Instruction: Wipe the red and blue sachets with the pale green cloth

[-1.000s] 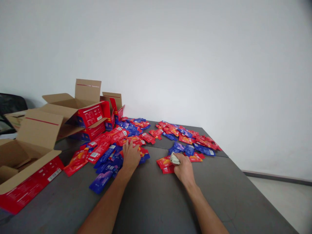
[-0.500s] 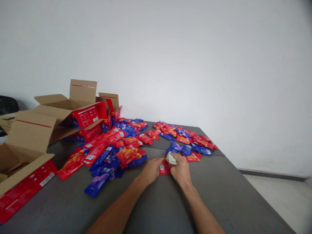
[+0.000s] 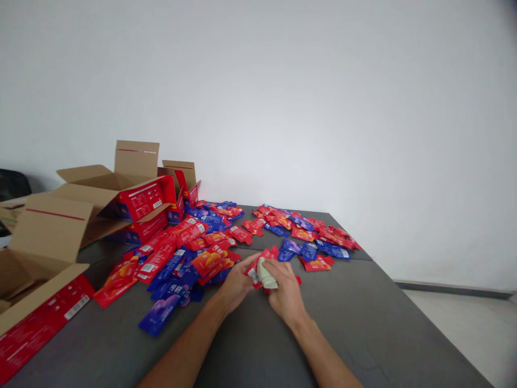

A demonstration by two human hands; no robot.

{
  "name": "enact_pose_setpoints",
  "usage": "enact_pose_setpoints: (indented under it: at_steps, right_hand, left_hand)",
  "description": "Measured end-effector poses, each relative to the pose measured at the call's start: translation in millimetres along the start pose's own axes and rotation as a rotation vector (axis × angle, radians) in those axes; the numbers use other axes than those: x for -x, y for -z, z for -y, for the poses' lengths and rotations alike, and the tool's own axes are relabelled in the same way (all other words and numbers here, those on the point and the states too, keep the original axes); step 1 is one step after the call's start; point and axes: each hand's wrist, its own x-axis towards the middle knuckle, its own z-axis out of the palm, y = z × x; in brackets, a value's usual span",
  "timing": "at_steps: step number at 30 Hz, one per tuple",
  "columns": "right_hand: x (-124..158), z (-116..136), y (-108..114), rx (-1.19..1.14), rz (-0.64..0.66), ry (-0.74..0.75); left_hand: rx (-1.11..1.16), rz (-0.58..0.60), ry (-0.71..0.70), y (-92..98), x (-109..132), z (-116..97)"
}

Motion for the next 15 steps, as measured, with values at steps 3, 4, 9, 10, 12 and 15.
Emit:
enact_pose_setpoints:
  at_steps: [3, 4, 9, 10, 12, 15]
  right_hand:
    - [-3, -14, 11, 0.078, -0.149, -0.055]
    - [-4, -18, 15, 0.098, -0.187, -0.063]
    - [-4, -10, 14, 0.081, -0.135, -0.002]
    - [-3, -4, 10, 0.060, -0.078, 0.011]
    - [-1, 10, 2, 0.010, 0.033, 0.041]
    - [1, 24, -7, -0.046, 0.126, 0.096]
  left_hand:
    - [-0.031, 0.071, 0.013, -5.2, 3, -4]
    - [-0.027, 0.092, 0.020, -7.5, 3, -4]
    - [0.056, 0.098, 0.026, -7.5, 1, -2]
    - [0.070, 0.075, 0.023, -4.3, 0, 0]
    - [0.088, 0.027, 0.008, 3.5, -1, 2]
    - [0.118, 0.007, 0.001, 11.7, -3, 1]
